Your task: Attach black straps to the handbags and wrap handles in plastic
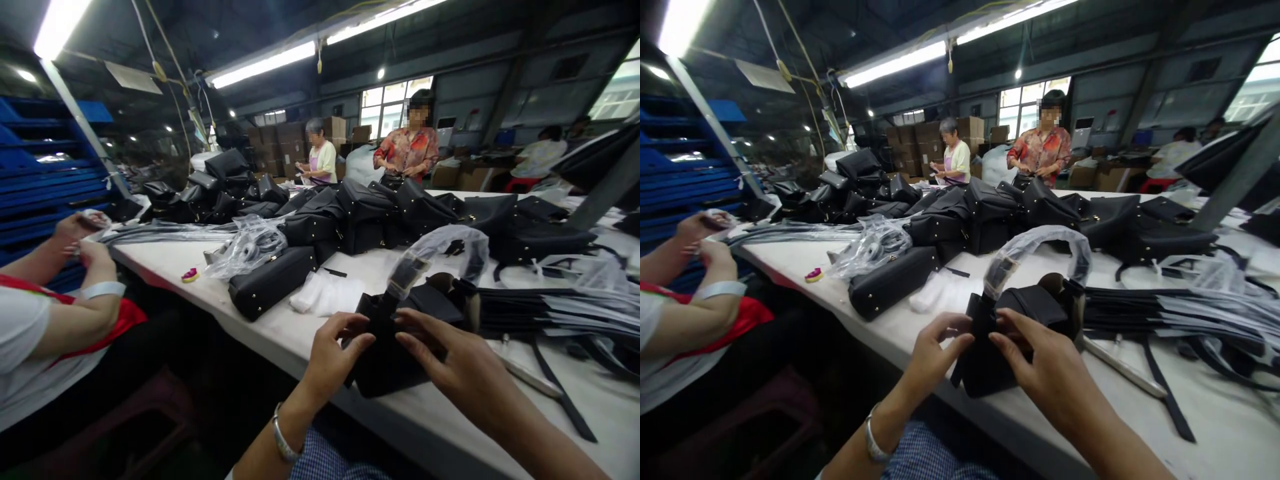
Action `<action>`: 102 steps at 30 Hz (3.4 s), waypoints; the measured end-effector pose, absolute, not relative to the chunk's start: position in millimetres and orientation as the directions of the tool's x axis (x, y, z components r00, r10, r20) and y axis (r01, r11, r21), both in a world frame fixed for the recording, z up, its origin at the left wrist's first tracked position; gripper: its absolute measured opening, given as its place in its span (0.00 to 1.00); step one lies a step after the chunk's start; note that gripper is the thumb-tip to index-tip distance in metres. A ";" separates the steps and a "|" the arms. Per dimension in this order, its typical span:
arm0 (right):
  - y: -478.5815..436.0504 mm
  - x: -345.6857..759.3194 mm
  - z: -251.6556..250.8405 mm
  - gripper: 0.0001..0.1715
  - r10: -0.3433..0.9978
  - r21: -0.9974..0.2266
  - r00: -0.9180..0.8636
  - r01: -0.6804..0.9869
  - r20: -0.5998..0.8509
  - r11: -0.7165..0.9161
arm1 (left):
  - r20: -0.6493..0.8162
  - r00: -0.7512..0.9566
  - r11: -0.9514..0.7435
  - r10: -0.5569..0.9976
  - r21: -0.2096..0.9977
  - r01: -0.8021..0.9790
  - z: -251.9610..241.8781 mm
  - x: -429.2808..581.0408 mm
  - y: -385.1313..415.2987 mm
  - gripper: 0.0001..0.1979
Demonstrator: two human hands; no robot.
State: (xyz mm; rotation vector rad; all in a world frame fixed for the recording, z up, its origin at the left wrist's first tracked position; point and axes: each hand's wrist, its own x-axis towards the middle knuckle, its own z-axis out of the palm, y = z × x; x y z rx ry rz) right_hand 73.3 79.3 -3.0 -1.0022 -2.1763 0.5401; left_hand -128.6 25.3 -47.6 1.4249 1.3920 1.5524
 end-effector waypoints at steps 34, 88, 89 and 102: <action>104.0 46.8 -5.2 0.27 0.872 -0.713 -0.488 0.595 0.045 0.370 | 0.237 -0.236 -0.239 0.942 0.971 0.020 -60.5 -135.8 31.0 0.08; 75.4 89.4 -19.9 0.23 0.688 -0.246 -0.599 0.654 0.411 0.716 | 0.382 -0.315 -0.340 0.869 0.923 0.182 -55.9 -129.2 32.3 0.13; 73.1 95.3 -22.1 0.20 0.681 -0.258 -0.617 0.637 0.394 0.726 | 0.426 -0.293 -0.374 0.856 0.902 0.218 -48.2 -130.6 35.8 0.14; 165.8 107.3 31.8 0.34 0.907 -0.910 -0.125 0.052 0.402 0.410 | 0.462 0.134 -0.453 0.877 0.887 -0.090 33.5 -103.7 85.2 0.26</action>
